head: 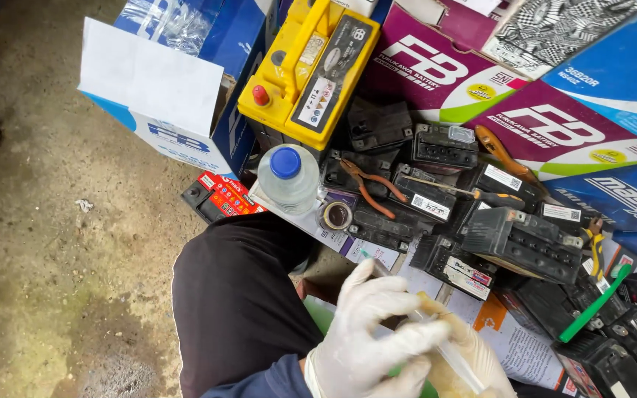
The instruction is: Refilling lead-acid battery cells with liquid using a syringe
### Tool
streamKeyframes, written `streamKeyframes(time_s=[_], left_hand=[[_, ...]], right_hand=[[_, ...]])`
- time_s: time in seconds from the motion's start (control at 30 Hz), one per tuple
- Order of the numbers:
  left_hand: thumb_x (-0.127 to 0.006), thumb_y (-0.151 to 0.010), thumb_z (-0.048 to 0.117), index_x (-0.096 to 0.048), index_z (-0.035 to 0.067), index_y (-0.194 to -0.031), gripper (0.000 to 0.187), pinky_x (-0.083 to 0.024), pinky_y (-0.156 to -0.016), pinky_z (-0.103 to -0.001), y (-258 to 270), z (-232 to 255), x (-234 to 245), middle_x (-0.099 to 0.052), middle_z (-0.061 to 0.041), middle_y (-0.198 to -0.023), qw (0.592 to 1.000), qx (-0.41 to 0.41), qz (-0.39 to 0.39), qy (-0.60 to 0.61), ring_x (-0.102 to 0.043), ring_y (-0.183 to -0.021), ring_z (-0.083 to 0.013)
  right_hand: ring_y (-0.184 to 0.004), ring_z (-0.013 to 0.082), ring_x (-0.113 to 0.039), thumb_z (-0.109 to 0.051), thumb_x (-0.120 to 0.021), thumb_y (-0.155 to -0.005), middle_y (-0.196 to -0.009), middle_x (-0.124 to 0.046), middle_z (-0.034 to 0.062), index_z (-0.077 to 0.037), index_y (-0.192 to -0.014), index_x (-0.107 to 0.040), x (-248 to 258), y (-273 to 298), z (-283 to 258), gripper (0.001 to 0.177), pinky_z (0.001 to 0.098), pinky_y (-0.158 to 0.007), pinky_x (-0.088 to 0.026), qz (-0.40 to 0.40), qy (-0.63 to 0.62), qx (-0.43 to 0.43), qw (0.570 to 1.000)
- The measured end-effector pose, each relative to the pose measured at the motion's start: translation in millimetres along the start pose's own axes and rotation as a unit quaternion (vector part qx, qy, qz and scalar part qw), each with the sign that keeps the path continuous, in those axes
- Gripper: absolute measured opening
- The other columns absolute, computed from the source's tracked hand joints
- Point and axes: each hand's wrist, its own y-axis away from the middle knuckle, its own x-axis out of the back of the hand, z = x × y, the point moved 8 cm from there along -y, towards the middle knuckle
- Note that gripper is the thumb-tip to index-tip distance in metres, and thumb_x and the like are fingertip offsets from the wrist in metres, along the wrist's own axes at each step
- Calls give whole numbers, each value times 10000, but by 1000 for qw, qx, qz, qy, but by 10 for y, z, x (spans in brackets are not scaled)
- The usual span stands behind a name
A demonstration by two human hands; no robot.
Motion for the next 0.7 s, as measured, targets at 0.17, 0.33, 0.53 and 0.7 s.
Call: streamKeyframes(time_s=[0.17,0.33,0.53,0.7], left_hand=[[-507,-830,-28,-586,75,-973,193,-486,-852,-313,524,-608,70,-585,-69,-982,910,331,151,197,-586,-921,-197],[-536,-1001,257,-613,59,-1099,234,-506,-725,-294,1031,-1097,-523,-617,-66,-926,647,569,194,469,-624,-770,-169],[-575,-1007,345,-683,36,-1184,372,-503,-745,-261,860,-1093,-563,-686,-94,-927,535,603,199,557,-638,-809,-152],[-624,-988,271,-706,-18,-1166,349,-531,-754,-249,911,-1187,-603,-755,-152,-960,529,586,235,568,-678,-839,-171]], right_hand=[[-844,417,-611,-266,-521,-1014,-946,-711,361,-140,-1220,-688,166,-371,-953,294,524,-813,-415,52,349,237,905],[-801,379,-567,-272,-619,-990,-923,-665,297,-153,-1164,-599,-45,-462,-856,211,473,-795,-413,-57,413,243,876],[-700,403,-553,-302,-620,-911,-1248,-659,150,-158,-981,-714,79,-615,-939,186,465,-653,-384,87,346,249,900],[-714,326,-538,-309,-589,-948,-1059,-663,105,-28,-1179,-637,122,-638,-915,367,427,-702,-404,124,323,214,913]])
